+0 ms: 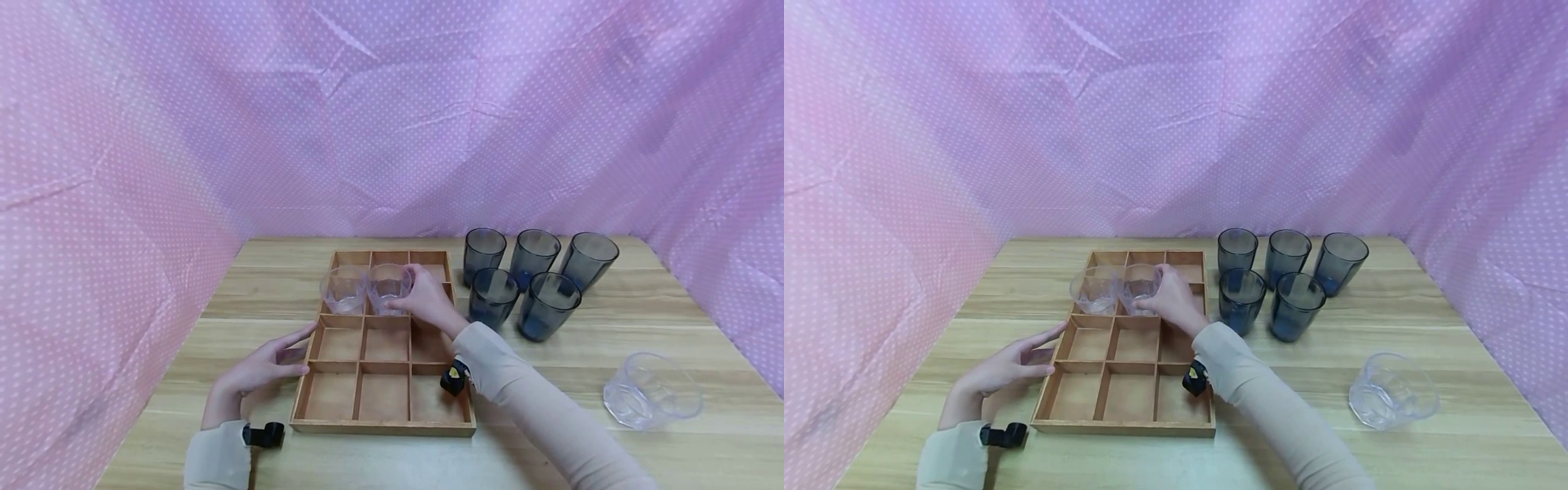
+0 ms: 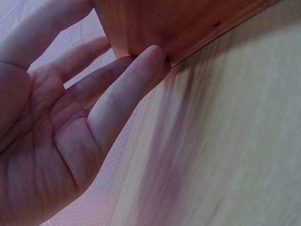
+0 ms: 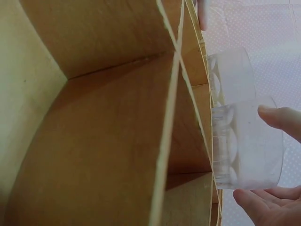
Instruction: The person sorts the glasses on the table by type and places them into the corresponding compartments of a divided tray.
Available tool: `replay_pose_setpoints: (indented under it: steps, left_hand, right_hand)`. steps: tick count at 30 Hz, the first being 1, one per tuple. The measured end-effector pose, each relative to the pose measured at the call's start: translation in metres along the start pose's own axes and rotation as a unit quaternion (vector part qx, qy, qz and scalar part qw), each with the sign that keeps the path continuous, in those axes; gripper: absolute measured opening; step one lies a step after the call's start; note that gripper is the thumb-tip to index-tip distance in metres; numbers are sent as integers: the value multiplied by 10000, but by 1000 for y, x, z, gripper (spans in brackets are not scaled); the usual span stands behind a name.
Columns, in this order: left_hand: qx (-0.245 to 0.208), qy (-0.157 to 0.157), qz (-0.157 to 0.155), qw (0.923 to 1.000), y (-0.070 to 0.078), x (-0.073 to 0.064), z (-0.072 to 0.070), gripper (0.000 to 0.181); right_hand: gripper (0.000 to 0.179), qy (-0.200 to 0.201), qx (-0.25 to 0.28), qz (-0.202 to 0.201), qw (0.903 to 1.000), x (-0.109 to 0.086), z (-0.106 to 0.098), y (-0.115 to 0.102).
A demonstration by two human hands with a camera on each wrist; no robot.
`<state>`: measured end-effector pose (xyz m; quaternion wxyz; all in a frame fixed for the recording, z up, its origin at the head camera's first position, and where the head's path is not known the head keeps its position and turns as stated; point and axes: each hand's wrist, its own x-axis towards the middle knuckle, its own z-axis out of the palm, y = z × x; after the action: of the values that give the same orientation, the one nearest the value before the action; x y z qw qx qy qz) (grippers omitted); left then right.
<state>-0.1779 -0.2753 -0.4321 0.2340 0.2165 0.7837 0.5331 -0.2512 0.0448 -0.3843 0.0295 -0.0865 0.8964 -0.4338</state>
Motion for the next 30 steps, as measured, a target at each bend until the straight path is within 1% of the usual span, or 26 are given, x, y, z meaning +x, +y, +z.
replay_pose_setpoints:
  steps: [8,15,18,21,25,30]
  left_hand:
    - [47,-5,-39,10000,0,0,0,80]
    - [55,-24,78,10000,0,0,-1,79]
    - [34,-29,73,10000,-1,0,0,79]
    - [34,-24,91,10000,-2,0,0,79]
    - [66,-33,145,9999,-1,1,0,79]
    - [63,-37,133,9999,-1,1,1,79]
  right_hand:
    - [79,-24,-195,71,9998,1,3,2]
    - [78,-28,-210,134,9997,0,3,0]
    - [80,-33,-215,170,9996,-1,3,-2]
    - [81,-40,-278,115,9995,-1,3,-3]
    - [81,-154,-334,53,9993,0,4,-3]
    - [82,-264,-398,64,9988,1,4,-3]
